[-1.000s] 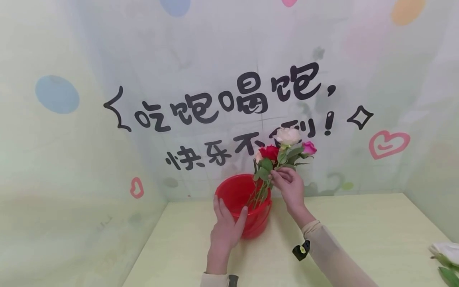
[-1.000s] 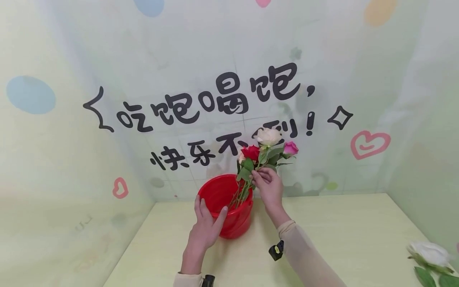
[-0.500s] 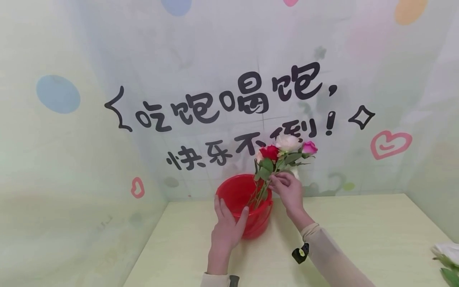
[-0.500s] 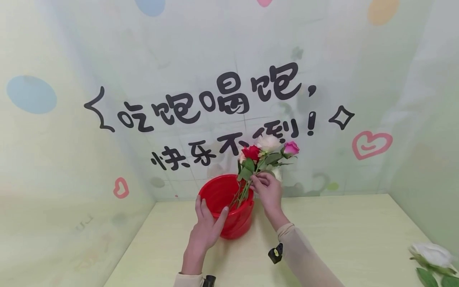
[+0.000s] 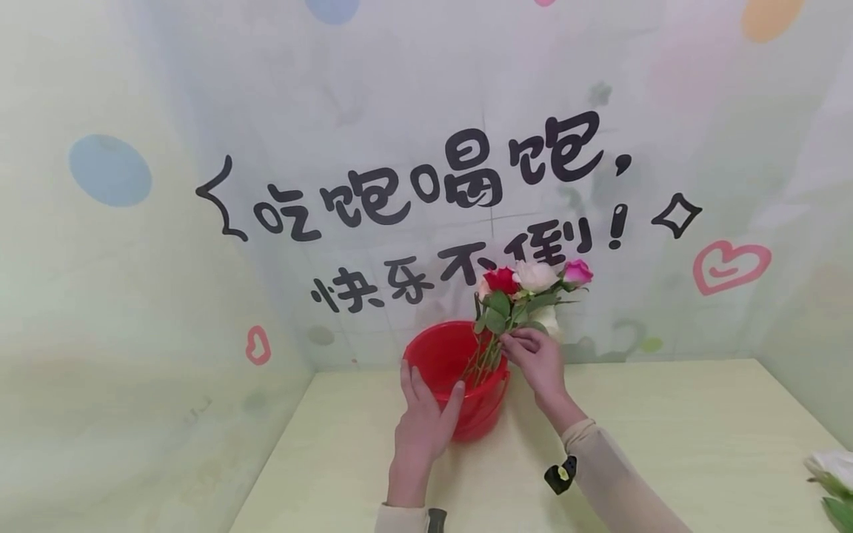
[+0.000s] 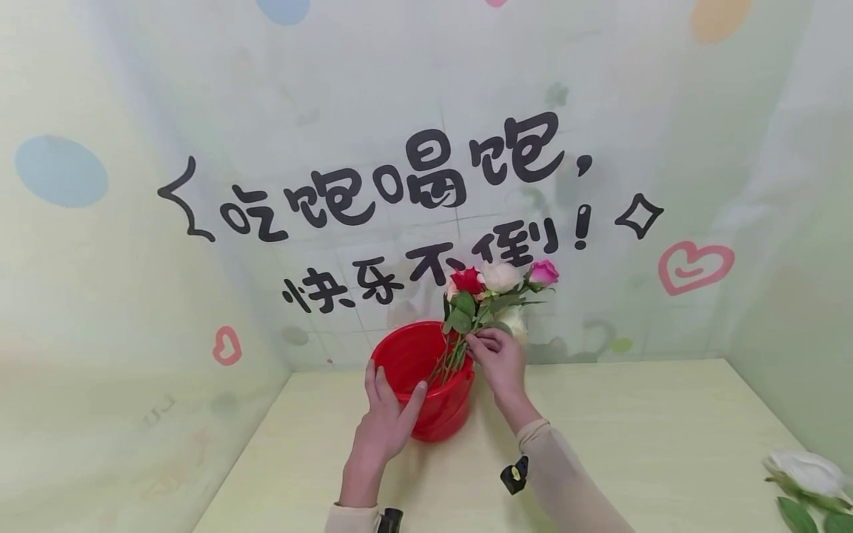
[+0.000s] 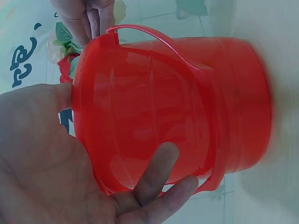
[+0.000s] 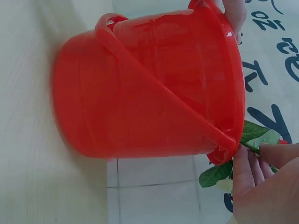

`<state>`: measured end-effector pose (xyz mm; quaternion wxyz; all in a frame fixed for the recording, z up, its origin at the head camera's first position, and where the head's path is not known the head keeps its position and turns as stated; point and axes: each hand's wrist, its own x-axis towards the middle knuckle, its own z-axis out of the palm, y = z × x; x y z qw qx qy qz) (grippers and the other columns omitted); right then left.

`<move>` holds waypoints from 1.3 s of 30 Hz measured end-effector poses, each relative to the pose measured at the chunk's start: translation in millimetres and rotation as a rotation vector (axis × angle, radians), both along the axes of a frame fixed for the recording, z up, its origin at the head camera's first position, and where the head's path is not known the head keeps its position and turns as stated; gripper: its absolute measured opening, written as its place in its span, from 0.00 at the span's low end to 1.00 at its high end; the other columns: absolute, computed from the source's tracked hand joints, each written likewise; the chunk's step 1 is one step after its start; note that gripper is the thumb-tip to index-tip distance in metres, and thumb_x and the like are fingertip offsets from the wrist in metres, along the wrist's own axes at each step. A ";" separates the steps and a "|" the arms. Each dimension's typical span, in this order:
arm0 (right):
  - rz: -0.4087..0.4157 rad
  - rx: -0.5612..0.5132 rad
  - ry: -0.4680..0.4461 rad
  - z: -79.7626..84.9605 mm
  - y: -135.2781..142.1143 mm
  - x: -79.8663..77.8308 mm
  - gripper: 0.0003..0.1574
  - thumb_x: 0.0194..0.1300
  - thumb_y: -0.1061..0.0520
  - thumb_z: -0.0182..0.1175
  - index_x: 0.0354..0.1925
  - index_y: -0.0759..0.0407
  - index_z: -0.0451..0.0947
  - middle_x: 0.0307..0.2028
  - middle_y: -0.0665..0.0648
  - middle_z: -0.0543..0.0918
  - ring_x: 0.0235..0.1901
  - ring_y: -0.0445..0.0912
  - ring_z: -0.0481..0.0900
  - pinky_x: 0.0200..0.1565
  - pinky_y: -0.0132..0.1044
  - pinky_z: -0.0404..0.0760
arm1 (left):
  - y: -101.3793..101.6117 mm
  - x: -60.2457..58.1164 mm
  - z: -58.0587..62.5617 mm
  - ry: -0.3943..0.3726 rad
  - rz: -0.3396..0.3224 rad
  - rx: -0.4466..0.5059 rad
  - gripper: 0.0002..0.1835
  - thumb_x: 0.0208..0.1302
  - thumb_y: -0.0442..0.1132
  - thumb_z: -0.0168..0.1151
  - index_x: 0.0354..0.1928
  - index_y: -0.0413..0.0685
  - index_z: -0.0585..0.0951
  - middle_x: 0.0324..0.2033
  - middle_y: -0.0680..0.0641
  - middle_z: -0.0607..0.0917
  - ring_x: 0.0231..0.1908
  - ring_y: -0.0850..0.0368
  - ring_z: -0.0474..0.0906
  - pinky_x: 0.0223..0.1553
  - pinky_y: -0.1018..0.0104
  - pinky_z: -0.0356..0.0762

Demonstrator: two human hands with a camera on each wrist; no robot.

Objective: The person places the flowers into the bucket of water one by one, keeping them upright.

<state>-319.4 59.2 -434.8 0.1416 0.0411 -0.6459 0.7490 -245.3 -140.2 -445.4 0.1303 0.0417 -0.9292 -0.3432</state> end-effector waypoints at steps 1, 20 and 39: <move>0.008 -0.001 -0.004 0.0 1.3 0.1 0.16 0.74 0.63 0.66 0.52 0.76 0.80 0.47 0.72 0.88 0.39 0.44 0.91 0.46 0.35 0.88 | 0.3 -0.6 0.0 -0.001 0.000 -0.002 0.59 0.67 0.63 0.66 0.84 0.39 0.43 0.78 0.36 0.57 0.23 0.55 0.78 0.31 0.54 0.88; 0.109 0.114 -0.033 3.6 19.0 13.1 0.20 0.75 0.62 0.63 0.58 0.76 0.79 0.53 0.71 0.87 0.49 0.48 0.89 0.53 0.34 0.85 | 0.7 -2.0 -3.3 -0.014 0.030 -0.003 0.60 0.66 0.61 0.69 0.84 0.39 0.44 0.76 0.35 0.61 0.27 0.53 0.81 0.34 0.51 0.89; 0.142 0.290 -0.036 1.4 23.5 24.5 0.25 0.77 0.57 0.63 0.62 0.73 0.78 0.57 0.71 0.84 0.59 0.61 0.83 0.61 0.52 0.82 | 0.9 -2.2 -1.8 -0.008 0.020 -0.012 0.59 0.67 0.60 0.68 0.83 0.39 0.44 0.77 0.35 0.58 0.25 0.55 0.79 0.33 0.53 0.89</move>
